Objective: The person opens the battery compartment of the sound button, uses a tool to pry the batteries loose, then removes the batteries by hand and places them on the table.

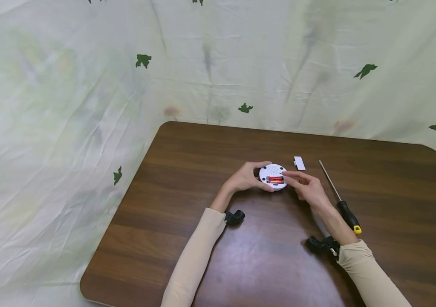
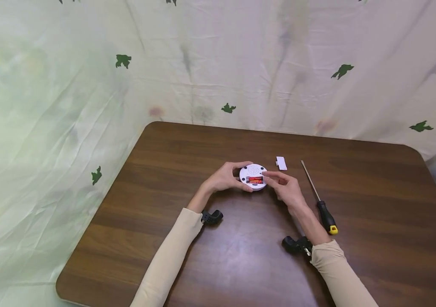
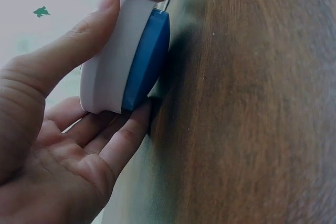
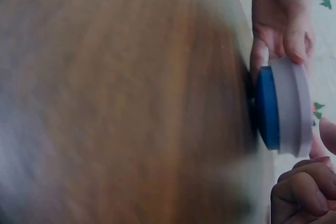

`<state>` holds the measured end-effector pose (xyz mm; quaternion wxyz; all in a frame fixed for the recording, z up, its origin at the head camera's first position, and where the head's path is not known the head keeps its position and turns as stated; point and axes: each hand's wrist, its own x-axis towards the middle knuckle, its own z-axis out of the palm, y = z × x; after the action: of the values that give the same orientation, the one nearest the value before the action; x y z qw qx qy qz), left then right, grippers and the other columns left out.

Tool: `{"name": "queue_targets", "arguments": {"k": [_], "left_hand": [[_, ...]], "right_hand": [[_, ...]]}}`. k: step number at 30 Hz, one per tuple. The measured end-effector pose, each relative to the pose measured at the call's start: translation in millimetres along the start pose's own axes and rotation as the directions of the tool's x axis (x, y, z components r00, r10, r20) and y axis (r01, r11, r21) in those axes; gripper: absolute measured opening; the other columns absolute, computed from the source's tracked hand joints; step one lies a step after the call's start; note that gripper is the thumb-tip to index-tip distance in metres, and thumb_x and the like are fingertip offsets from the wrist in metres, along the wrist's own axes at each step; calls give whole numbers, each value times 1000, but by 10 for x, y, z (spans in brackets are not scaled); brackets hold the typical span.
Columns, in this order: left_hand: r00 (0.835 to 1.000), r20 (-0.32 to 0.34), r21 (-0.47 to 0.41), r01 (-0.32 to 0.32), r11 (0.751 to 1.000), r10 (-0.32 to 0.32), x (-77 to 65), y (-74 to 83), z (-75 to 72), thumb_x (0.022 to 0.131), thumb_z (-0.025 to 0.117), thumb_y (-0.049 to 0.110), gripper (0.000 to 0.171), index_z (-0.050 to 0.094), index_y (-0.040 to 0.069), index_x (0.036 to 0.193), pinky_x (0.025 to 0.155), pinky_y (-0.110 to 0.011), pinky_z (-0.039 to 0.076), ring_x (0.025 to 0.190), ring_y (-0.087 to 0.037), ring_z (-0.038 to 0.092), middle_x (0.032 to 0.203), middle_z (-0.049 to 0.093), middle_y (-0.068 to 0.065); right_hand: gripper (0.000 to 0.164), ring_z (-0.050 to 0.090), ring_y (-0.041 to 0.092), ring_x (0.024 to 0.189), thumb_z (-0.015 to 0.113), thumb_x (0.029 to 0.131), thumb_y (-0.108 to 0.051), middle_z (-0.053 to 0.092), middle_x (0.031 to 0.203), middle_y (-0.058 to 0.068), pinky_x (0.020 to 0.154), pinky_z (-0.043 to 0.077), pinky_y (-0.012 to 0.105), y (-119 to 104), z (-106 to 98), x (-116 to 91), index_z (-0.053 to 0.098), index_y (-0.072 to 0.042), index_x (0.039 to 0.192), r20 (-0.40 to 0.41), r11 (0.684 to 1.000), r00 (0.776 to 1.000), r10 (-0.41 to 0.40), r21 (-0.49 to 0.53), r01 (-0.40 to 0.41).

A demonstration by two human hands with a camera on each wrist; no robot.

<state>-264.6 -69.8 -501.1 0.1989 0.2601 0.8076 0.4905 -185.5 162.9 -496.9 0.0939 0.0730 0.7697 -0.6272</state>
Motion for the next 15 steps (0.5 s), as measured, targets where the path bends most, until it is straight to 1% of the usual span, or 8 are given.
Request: {"name": "queue_targets", "arguments": {"k": [3, 7, 10, 12, 15], "left_hand": [[1000, -3, 3, 4, 1000, -4, 3, 9, 7, 75, 95, 24, 89, 53, 11, 152, 101, -25, 48, 123, -14, 57, 146, 62, -9], [1000, -9, 12, 8, 1000, -8, 3, 14, 12, 75, 95, 24, 88, 54, 13, 152, 101, -24, 48, 122, -13, 57, 145, 62, -8], [1000, -8, 14, 7, 1000, -7, -2, 18, 14, 75, 95, 24, 88, 54, 13, 152, 100, -24, 48, 121, -13, 57, 146, 62, -8], [1000, -8, 13, 6, 1000, -6, -7, 22, 16, 75, 95, 24, 88, 53, 13, 152, 101, -24, 48, 122, -13, 57, 146, 62, -8], [1000, -10, 15, 4, 1000, -4, -11, 18, 20, 75, 95, 24, 89, 53, 13, 152, 103, -26, 48, 124, -14, 57, 147, 61, -8]], "right_hand": [[47, 34, 5, 54, 75, 96, -37, 47, 72, -14, 51, 31, 23, 40, 34, 16, 69, -9, 133, -21, 1000, 1000, -15, 1, 15], [42, 36, 5, 56, 77, 95, -35, 53, 77, -13, 50, 32, 22, 41, 53, 30, 73, -6, 126, -69, 997, 996, -52, -56, 48], [40, 39, 5, 62, 77, 95, -34, 55, 81, -13, 52, 32, 22, 27, 57, 32, 74, -4, 122, -88, 992, 993, -74, -104, 65], [40, 41, 5, 69, 77, 95, -32, 58, 84, -14, 55, 32, 22, 18, 58, 29, 75, -2, 121, -96, 990, 991, -91, -115, 80], [41, 40, 4, 71, 78, 95, -31, 59, 85, -16, 55, 31, 23, 11, 44, 19, 75, 1, 120, -105, 990, 989, -101, -107, 89]]}}
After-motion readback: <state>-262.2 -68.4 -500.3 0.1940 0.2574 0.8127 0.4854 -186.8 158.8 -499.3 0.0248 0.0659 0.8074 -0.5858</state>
